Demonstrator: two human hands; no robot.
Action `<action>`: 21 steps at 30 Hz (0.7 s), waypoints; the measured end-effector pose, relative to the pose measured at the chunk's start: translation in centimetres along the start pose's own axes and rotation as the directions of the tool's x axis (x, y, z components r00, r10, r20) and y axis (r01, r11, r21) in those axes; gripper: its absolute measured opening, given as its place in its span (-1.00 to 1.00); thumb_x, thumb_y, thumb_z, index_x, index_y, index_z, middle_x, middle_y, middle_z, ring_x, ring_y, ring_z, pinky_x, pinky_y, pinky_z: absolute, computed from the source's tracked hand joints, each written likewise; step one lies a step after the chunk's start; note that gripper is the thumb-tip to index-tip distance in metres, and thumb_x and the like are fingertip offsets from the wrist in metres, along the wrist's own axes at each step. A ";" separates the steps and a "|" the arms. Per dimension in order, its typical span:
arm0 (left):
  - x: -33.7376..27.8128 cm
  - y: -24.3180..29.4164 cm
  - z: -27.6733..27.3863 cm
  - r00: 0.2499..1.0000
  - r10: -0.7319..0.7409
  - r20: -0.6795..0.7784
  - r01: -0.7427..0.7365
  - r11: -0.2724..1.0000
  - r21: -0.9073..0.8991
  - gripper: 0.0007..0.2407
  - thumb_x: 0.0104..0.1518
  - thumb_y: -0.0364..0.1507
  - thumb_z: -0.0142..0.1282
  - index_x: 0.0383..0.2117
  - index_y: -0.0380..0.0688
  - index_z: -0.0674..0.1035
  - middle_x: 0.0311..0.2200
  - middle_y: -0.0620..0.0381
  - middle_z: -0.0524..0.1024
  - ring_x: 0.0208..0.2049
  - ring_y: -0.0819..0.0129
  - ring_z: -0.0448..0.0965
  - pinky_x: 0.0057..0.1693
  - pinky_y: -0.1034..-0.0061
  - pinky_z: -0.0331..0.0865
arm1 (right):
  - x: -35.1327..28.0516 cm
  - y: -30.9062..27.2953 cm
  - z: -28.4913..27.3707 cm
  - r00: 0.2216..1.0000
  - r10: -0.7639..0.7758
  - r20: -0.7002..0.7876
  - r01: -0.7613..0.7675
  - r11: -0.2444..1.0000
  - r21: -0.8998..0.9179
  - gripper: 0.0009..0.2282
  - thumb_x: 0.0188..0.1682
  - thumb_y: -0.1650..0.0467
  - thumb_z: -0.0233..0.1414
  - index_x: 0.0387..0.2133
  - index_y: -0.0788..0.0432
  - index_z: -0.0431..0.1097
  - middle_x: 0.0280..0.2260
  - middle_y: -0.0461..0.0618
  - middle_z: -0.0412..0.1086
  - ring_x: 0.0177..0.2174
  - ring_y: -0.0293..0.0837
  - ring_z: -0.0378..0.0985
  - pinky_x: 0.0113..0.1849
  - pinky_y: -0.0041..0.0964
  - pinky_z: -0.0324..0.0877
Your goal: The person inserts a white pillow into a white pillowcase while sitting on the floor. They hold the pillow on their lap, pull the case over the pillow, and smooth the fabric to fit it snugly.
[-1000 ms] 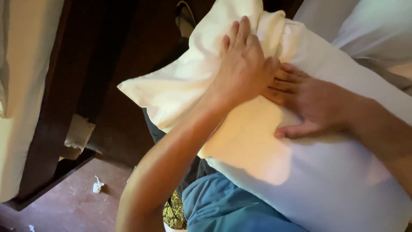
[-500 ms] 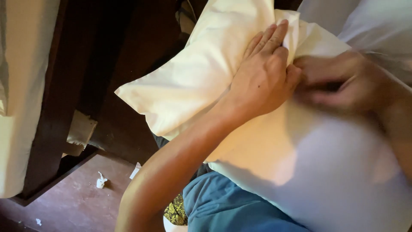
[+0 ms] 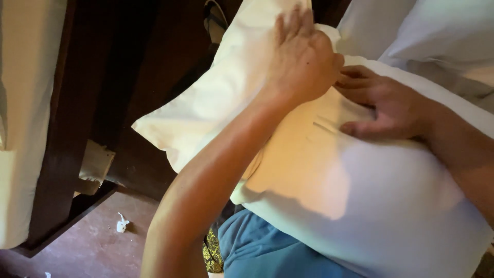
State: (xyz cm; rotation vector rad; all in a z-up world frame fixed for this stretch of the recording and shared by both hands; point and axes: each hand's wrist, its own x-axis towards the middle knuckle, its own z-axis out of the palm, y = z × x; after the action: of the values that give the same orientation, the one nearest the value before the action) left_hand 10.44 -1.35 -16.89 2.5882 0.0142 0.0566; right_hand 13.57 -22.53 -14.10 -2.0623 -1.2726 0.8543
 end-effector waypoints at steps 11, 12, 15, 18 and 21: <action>-3.7 5.0 -1.2 0.908 0.395 -0.140 -0.406 0.912 -0.063 -0.81 0.02 -0.36 0.07 -0.49 -0.24 0.64 -0.33 -0.15 0.57 -0.07 -0.14 0.49 0.24 0.08 0.24 | -1.4 -2.2 0.9 0.933 0.349 0.088 -0.354 0.844 0.404 -0.59 -0.49 0.33 0.44 -0.36 0.24 0.57 -0.46 0.02 0.64 -0.57 -0.09 0.55 -0.44 -0.26 0.54; -4.0 5.0 -2.1 0.926 0.353 -0.134 -0.369 0.923 -0.113 -0.80 0.06 -0.40 0.03 -0.50 -0.28 0.64 -0.29 -0.24 0.56 0.03 -0.27 0.45 0.28 0.02 0.21 | -1.8 -2.0 0.3 0.940 0.291 -0.180 -0.234 0.930 0.282 -0.66 -0.28 0.43 0.37 -0.23 0.34 0.56 -0.34 0.12 0.60 -0.50 -0.10 0.54 -0.38 -0.28 0.47; -4.5 5.3 -3.1 0.940 0.299 -0.166 -0.325 0.930 -0.168 -0.77 0.10 -0.42 0.04 -0.41 -0.46 0.57 -0.12 -0.47 0.49 0.12 -0.42 0.43 0.33 0.02 0.18 | -2.5 -1.4 -2.3 0.890 0.191 -0.414 -0.192 0.981 0.038 -0.62 -0.12 0.51 0.32 -0.04 0.48 0.50 -0.15 0.26 0.54 -0.31 -0.01 0.54 -0.20 -0.20 0.40; -5.0 5.8 -3.5 0.945 0.252 -0.208 -0.291 0.939 -0.181 -0.67 0.10 -0.38 0.11 -0.29 -0.61 0.50 0.05 -0.61 0.40 0.15 -0.39 0.44 0.37 0.11 0.17 | -2.0 -2.1 -3.9 0.860 0.482 -0.165 -0.488 0.873 0.003 -0.55 -0.09 0.35 0.20 0.05 0.36 0.43 -0.15 0.21 0.55 -0.28 0.10 0.55 -0.15 -0.06 0.42; -5.7 6.7 -5.2 0.948 0.244 -0.204 -0.287 0.933 -0.218 -0.65 0.10 -0.35 0.16 -0.28 -0.59 0.49 0.10 -0.59 0.38 0.20 -0.34 0.41 0.41 0.11 0.14 | -3.8 0.3 -2.5 0.716 0.698 -0.028 -0.698 0.714 -0.046 -0.54 -0.06 0.18 0.12 0.02 0.24 0.44 -0.19 0.20 0.58 -0.34 0.21 0.57 -0.22 0.03 0.42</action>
State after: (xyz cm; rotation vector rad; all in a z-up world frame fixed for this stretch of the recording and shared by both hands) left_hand 4.50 -4.50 -9.18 2.3137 -0.2647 0.3627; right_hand 14.32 -26.39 -11.85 -2.6284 -0.4576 1.1261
